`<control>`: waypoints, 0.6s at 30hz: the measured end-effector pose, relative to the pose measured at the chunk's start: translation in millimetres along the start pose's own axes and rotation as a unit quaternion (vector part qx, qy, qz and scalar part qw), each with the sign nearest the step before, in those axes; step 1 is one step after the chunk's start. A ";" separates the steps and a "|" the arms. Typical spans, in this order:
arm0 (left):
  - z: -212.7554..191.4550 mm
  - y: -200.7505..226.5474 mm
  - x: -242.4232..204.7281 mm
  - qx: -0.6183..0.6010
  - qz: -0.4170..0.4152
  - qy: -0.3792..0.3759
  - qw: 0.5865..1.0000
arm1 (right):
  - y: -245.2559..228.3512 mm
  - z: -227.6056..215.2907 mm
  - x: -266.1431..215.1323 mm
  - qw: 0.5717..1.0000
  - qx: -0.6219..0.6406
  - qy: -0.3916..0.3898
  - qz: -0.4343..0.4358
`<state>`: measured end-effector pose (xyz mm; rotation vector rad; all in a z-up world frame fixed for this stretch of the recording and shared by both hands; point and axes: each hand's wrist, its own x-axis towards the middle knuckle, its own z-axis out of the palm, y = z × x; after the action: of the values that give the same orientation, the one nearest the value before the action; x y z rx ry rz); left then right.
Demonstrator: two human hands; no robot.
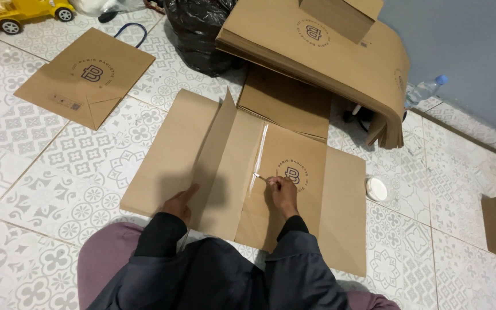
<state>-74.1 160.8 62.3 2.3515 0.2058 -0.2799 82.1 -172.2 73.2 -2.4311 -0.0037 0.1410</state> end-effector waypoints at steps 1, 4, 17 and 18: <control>-1.7 0.3 -0.8 0.001 0.001 -0.001 1.000 | -0.1 -0.1 -4.4 1.000 0.001 0.001 0.001; -1.9 3.5 -0.8 0.000 -0.007 -0.015 1.000 | 2.7 -5.2 -16.5 1.000 -0.010 -0.024 -0.003; -11.7 -0.8 3.5 0.025 -0.072 0.009 0.997 | 2.6 -46.7 -80.8 0.986 0.155 -0.004 0.058; -17.6 2.6 -3.1 0.008 -0.076 0.011 0.997 | 11.5 -54.4 -80.2 0.979 0.187 0.017 0.079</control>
<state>-74.0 171.1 77.1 2.3602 0.3962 -0.3309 7.6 -219.4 114.8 -2.0548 0.2143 0.1566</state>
